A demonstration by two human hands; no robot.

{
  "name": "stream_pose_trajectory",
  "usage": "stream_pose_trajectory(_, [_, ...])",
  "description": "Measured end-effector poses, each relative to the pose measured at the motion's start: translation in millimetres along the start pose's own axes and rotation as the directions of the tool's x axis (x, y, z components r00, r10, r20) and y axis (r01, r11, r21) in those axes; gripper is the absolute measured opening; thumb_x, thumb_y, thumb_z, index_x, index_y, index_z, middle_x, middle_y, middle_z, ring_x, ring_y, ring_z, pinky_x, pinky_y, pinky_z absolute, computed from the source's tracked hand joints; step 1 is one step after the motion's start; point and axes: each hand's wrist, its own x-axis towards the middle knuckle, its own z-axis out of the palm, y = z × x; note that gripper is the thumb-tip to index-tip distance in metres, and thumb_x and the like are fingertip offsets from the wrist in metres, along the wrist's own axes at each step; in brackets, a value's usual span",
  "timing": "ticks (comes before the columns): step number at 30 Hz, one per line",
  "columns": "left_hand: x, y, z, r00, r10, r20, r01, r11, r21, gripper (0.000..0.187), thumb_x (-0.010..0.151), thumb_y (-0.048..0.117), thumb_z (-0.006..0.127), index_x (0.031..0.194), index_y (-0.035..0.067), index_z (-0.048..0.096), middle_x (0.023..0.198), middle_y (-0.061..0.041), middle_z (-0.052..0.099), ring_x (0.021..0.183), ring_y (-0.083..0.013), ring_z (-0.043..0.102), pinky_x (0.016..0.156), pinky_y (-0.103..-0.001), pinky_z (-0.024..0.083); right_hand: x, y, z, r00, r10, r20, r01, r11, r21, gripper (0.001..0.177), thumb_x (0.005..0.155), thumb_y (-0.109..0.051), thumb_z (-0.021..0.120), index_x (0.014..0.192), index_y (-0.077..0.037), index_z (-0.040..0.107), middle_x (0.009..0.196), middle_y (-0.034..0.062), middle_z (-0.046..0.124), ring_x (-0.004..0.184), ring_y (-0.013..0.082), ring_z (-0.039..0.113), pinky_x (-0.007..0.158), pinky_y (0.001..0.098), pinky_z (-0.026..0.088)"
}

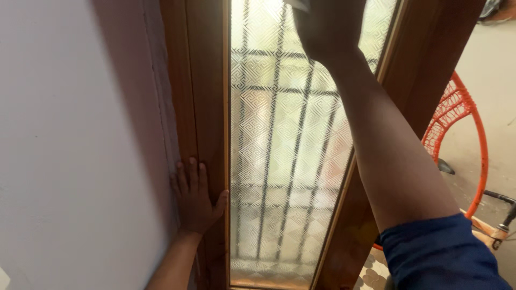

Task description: The person cleans a glass panel on a door and then another separate glass pane using a piece of paper.

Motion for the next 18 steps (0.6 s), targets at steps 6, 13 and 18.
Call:
stream_pose_trajectory(6, [3,15,0,0.999,-0.007,-0.043,0.007,1.0,-0.005,0.095,0.096,0.067,0.049,0.154,-0.007,0.033,0.167,-0.026,0.021,0.154,-0.0521,0.011,0.119,-0.076,0.008,-81,9,37,0.85,-0.271,-0.452,0.205,0.96,-0.189,0.054,0.104,-0.029,0.067,0.151,-0.01,0.05,0.155,0.0246,0.036,0.147,0.0471,0.031,0.118,0.0726,0.018])
stream_pose_trajectory(13, [0,18,2,1.0,-0.008,-0.002,0.009,1.0,0.019,0.089,0.102,0.063,0.043,0.158,-0.006,0.034,0.17,-0.023,0.02,0.157,-0.0497,0.008,0.12,-0.077,0.004,-180,-44,62,0.932,-0.353,-0.085,0.351,0.936,-0.03,0.062,0.1,-0.034,0.066,0.157,-0.023,0.046,0.169,0.0157,0.025,0.158,0.0409,0.021,0.124,0.0778,0.008])
stream_pose_trajectory(18, [1,15,4,0.997,-0.053,0.05,0.051,0.997,0.051,0.089,0.099,0.064,0.042,0.154,-0.005,0.036,0.168,-0.023,0.021,0.156,-0.0493,0.01,0.118,-0.077,0.006,-208,-11,54,0.964,-0.258,-0.07,0.258,0.966,-0.005,0.079,0.083,-0.023,0.065,0.16,-0.018,0.045,0.171,0.0212,0.023,0.159,0.0466,0.02,0.122,0.0772,0.007])
